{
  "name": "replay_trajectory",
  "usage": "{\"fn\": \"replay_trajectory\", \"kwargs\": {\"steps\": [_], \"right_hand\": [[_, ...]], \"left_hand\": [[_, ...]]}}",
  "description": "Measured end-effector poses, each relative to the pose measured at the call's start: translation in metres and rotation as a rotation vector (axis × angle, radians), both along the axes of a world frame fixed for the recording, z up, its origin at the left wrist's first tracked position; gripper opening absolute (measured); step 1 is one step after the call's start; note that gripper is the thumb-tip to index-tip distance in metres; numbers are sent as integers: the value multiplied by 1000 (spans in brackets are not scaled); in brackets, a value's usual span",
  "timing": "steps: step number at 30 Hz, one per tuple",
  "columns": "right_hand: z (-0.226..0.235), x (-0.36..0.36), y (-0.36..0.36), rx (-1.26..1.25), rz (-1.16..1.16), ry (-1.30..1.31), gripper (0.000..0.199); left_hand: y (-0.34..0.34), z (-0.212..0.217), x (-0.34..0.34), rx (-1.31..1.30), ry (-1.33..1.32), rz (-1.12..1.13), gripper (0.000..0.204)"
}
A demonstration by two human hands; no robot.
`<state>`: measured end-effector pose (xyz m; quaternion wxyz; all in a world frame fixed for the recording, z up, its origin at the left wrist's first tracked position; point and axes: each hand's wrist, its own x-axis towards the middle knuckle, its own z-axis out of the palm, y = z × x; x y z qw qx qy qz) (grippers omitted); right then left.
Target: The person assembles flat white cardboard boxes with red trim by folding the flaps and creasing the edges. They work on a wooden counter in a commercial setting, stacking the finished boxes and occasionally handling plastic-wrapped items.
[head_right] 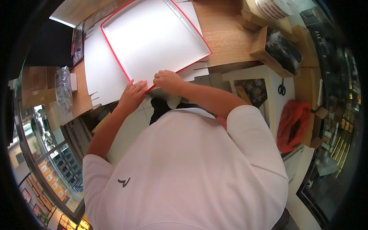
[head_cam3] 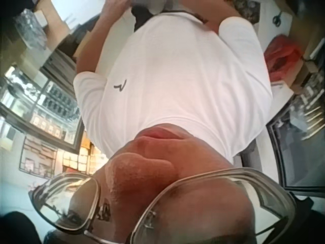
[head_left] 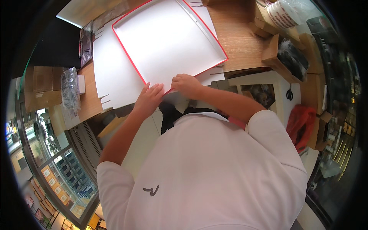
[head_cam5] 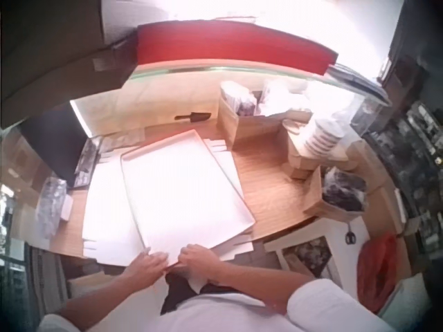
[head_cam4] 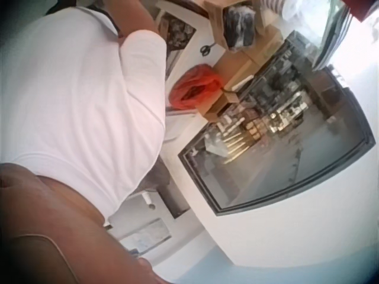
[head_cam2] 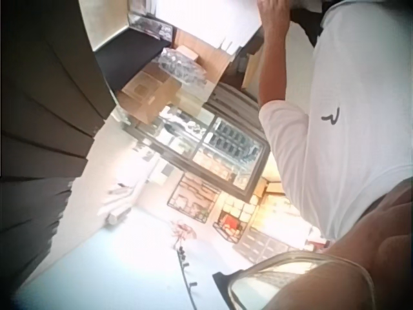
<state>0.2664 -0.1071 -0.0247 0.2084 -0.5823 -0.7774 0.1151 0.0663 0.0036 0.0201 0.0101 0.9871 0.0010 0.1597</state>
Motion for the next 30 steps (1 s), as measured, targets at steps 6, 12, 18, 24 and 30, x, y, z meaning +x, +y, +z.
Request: {"fn": "replay_trajectory", "kwargs": {"steps": [6, 12, 18, 24, 30], "right_hand": [[0, -1, 1, -54, -4, -49, 7], [4, -2, -1, -61, -10, -21, 6], [10, 0, 0, -101, 4, 4, 3], [20, 7, -4, -99, -7, 28, 3], [32, 17, -9, -106, 9, 31, 4]], "left_hand": [[31, -5, -13, -156, 380, -86, 6], [43, -5, 3, -92, 286, -265, 9], [51, -3, 8, -123, 534, -303, 24], [53, 10, 19, -109, 507, -334, 23], [49, 21, 30, -162, 568, -345, 29]]}}
